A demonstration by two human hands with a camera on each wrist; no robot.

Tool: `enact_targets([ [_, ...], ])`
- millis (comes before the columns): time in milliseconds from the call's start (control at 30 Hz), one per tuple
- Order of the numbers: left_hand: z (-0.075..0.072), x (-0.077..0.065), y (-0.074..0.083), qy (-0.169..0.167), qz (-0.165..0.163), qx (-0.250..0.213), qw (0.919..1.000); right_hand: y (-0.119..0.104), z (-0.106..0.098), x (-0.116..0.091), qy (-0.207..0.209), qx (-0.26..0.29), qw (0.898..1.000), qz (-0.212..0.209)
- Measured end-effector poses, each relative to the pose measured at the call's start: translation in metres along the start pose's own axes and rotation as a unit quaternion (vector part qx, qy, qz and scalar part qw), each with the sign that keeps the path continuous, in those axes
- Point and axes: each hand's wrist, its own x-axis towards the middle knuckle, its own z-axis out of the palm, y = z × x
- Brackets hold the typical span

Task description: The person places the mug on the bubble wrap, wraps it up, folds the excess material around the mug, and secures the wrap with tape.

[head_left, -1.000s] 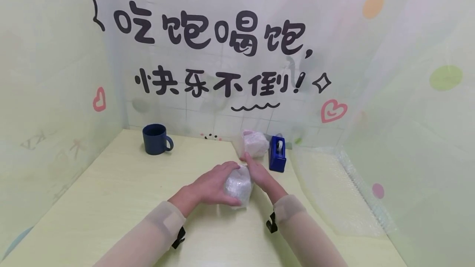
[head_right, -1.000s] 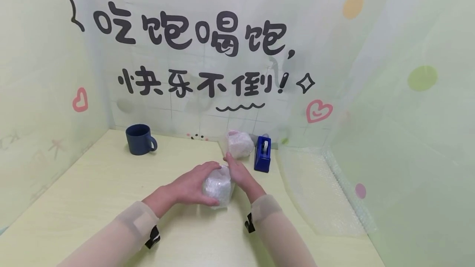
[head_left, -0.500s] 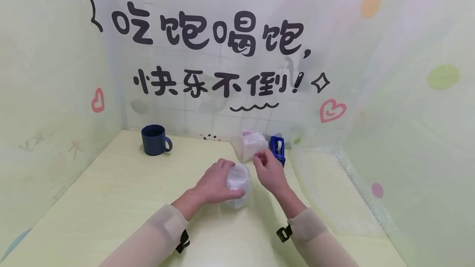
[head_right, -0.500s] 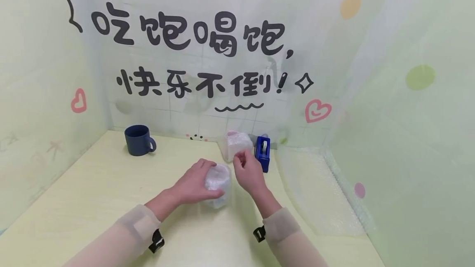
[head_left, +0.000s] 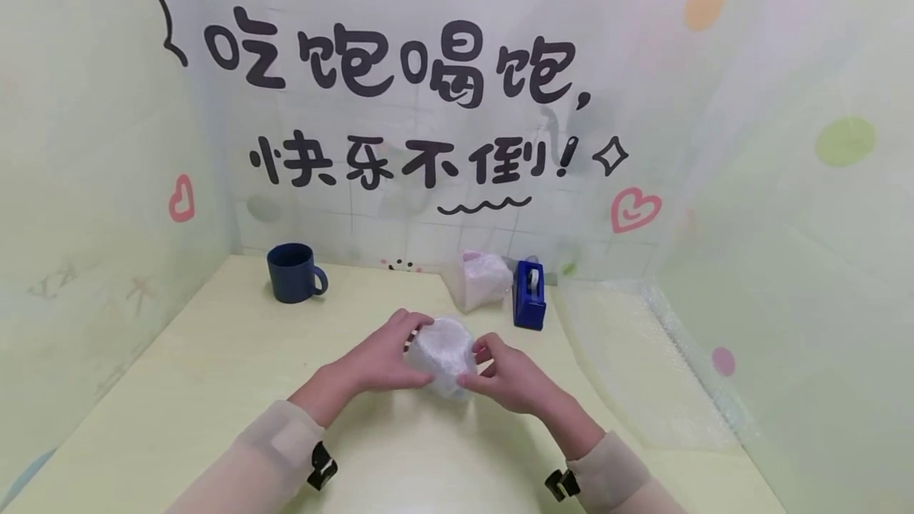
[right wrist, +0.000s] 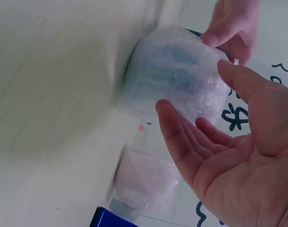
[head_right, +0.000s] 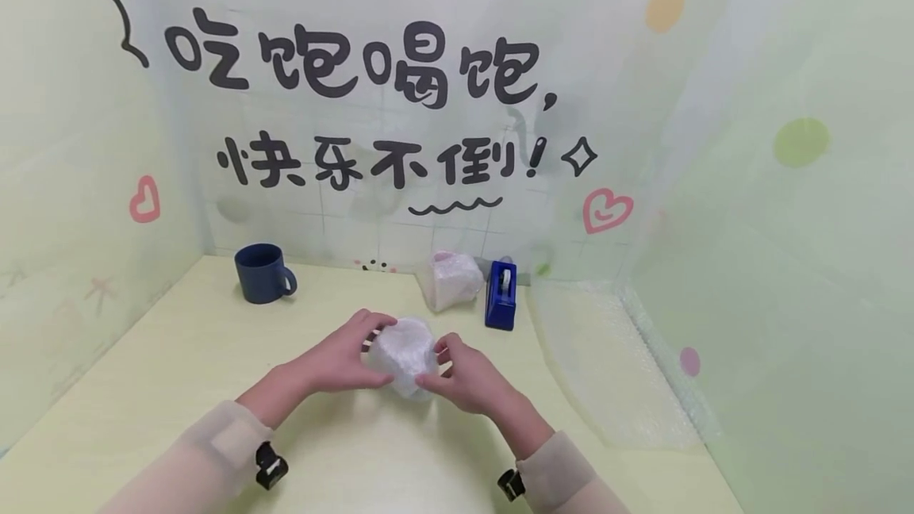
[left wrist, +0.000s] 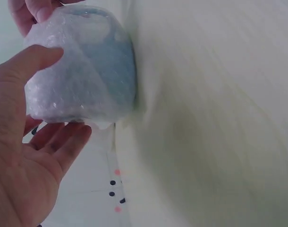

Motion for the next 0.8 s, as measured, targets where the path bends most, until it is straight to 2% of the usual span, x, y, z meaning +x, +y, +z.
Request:
enact_targets([
  [167, 0.0, -0.008, -0.012, 0.032, -0.002, -0.077, 0.9965, 0.008, 0.0, 0.004, 0.007, -0.02, 0.999, -0.041],
  [300, 0.002, -0.012, -0.018, 0.047, 0.002, -0.092, 0.9946, 0.014, 0.001, 0.004, 0.027, -0.048, 0.997, -0.058],
  [400, 0.004, -0.014, -0.019, 0.053, -0.001, -0.102, 0.9934, 0.016, 0.002, 0.004, 0.051, -0.061, 0.995, -0.053],
  [500, 0.005, -0.016, -0.018, 0.058, -0.013, -0.11, 0.9921, 0.015, 0.003, 0.002, 0.073, -0.05, 0.996, -0.019],
  [633, 0.007, -0.02, -0.016, 0.073, -0.058, -0.107, 0.9899, 0.01, 0.007, 0.0, 0.072, 0.029, 0.996, 0.032],
  [733, 0.008, -0.022, -0.013, 0.084, -0.101, -0.102, 0.9862, 0.008, 0.01, 0.005, 0.074, 0.073, 0.994, 0.038],
  [800, 0.007, -0.02, -0.012, 0.088, -0.123, -0.107, 0.9826, 0.006, 0.012, 0.014, 0.086, 0.078, 0.992, 0.038],
])
